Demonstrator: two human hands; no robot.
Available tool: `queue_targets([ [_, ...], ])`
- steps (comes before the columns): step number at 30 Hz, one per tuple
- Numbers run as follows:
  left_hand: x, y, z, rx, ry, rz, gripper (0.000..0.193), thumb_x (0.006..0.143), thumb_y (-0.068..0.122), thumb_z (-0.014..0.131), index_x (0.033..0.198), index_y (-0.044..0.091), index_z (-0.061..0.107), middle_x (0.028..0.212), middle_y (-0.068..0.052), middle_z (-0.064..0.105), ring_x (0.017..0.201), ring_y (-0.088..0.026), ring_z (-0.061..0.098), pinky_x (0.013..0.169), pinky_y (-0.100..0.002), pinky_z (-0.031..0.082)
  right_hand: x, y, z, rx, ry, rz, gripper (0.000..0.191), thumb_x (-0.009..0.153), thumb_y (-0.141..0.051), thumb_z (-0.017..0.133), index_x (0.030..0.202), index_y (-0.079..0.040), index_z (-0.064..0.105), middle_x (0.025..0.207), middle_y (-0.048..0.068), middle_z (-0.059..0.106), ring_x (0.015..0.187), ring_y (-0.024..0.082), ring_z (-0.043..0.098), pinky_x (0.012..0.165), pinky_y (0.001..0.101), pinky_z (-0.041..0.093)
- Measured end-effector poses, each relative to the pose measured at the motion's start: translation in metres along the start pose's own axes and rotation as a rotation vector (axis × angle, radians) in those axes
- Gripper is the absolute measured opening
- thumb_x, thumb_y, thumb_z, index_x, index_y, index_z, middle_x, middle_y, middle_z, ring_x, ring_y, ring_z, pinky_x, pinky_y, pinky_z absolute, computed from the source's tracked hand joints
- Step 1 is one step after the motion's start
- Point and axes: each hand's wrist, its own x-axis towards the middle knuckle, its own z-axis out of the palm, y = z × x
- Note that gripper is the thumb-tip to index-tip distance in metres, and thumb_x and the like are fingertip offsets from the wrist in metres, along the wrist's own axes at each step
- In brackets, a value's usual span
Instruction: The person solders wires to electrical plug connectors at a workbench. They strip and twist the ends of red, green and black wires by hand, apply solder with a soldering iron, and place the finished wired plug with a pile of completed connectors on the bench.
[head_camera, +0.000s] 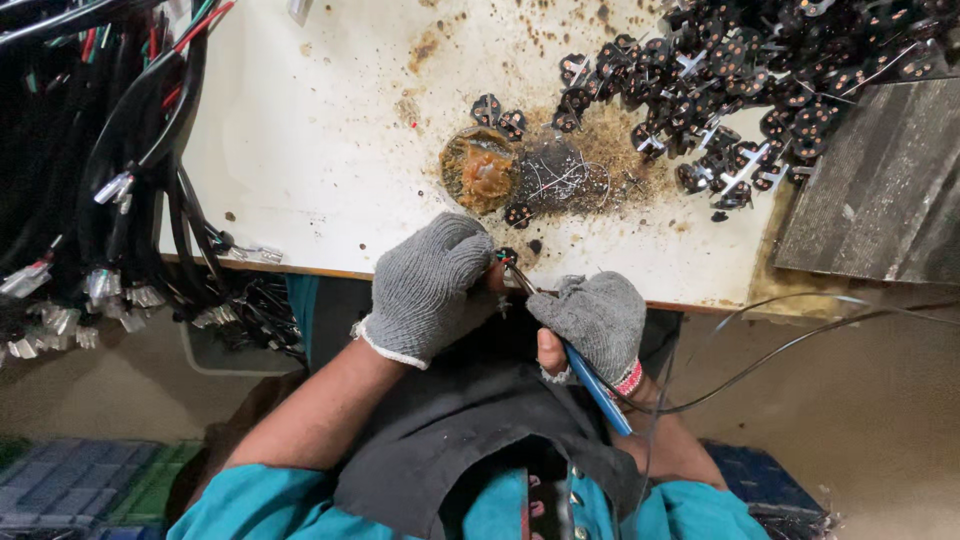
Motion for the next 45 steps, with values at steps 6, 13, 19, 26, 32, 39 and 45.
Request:
queue_targets([
  [6, -0.001, 0.002, 0.0, -0.015, 0.043, 0.017, 0.018, 0.081, 0.017, 0.077, 0.089, 0.012, 0.062, 0.097, -0.008, 0.065, 0.083, -0.03, 0.067, 0.067, -0.041, 0.054, 0.0, -0.003, -0.002, 0.04, 0.041, -0.007, 0.023, 0.078, -0.023, 0.07, 0.097, -0.012, 0.077, 0.076, 0.007, 0.065, 0.067, 0.031, 0.062, 0.065, 0.0455, 0.046],
  [13, -0.002, 0.007, -0.001, 0.024, 0.065, 0.019, 0.017, 0.078, 0.014, 0.077, 0.087, 0.012, 0.064, 0.094, -0.008, 0.065, 0.079, -0.03, 0.067, 0.066, -0.041, 0.054, -0.013, -0.004, 0.005, 0.41, 0.278, 0.063, 0.021, 0.09, -0.019, 0.071, 0.108, -0.007, 0.072, 0.083, 0.01, 0.069, 0.077, 0.028, 0.07, 0.071, 0.0412, 0.055],
  [19, -0.006, 0.012, -0.001, 0.038, 0.05, -0.036, 0.016, 0.074, 0.016, 0.079, 0.084, 0.013, 0.066, 0.091, -0.008, 0.066, 0.076, -0.03, 0.067, 0.063, -0.042, 0.053, -0.002, -0.009, 0.004, 1.23, 0.433, 0.574, 0.034, 0.092, -0.013, 0.076, 0.123, -0.008, 0.062, 0.089, 0.009, 0.072, 0.071, 0.02, 0.073, 0.06, 0.0304, 0.059],
  [26, -0.007, 0.011, -0.003, 0.054, 0.061, 0.001, 0.017, 0.076, 0.017, 0.079, 0.086, 0.013, 0.066, 0.094, -0.008, 0.066, 0.079, -0.03, 0.068, 0.065, -0.042, 0.054, 0.054, -0.028, -0.003, 0.127, 0.368, 0.32, 0.045, 0.094, -0.018, 0.084, 0.123, -0.004, 0.053, 0.093, 0.004, 0.074, 0.079, 0.016, 0.073, 0.074, 0.0315, 0.059],
  [32, -0.007, 0.011, -0.003, 0.047, 0.055, 0.003, 0.017, 0.075, 0.017, 0.079, 0.087, 0.013, 0.067, 0.091, -0.008, 0.065, 0.078, -0.03, 0.067, 0.064, -0.043, 0.053, 0.079, -0.028, -0.021, -0.114, 0.196, 0.103, 0.039, 0.084, -0.011, 0.086, 0.114, -0.013, 0.062, 0.091, 0.009, 0.072, 0.08, 0.032, 0.068, 0.075, 0.0444, 0.051],
  [39, -0.002, 0.006, -0.002, 0.048, 0.093, 0.014, 0.015, 0.077, 0.014, 0.077, 0.085, 0.012, 0.064, 0.093, -0.007, 0.066, 0.08, -0.03, 0.068, 0.066, -0.041, 0.054, 0.043, -0.039, -0.034, -0.038, 0.125, 0.154, 0.029, 0.09, -0.012, 0.078, 0.115, -0.013, 0.064, 0.099, 0.006, 0.074, 0.084, 0.029, 0.069, 0.075, 0.0414, 0.052],
  [45, -0.003, 0.01, 0.003, 0.061, 0.059, -0.015, 0.017, 0.075, 0.017, 0.079, 0.085, 0.012, 0.066, 0.092, -0.008, 0.066, 0.077, -0.031, 0.067, 0.064, -0.043, 0.053, 0.046, -0.032, -0.017, -0.273, 0.206, 0.292, 0.025, 0.087, -0.018, 0.082, 0.107, -0.018, 0.068, 0.089, 0.012, 0.065, 0.08, 0.036, 0.062, 0.073, 0.047, 0.047],
])
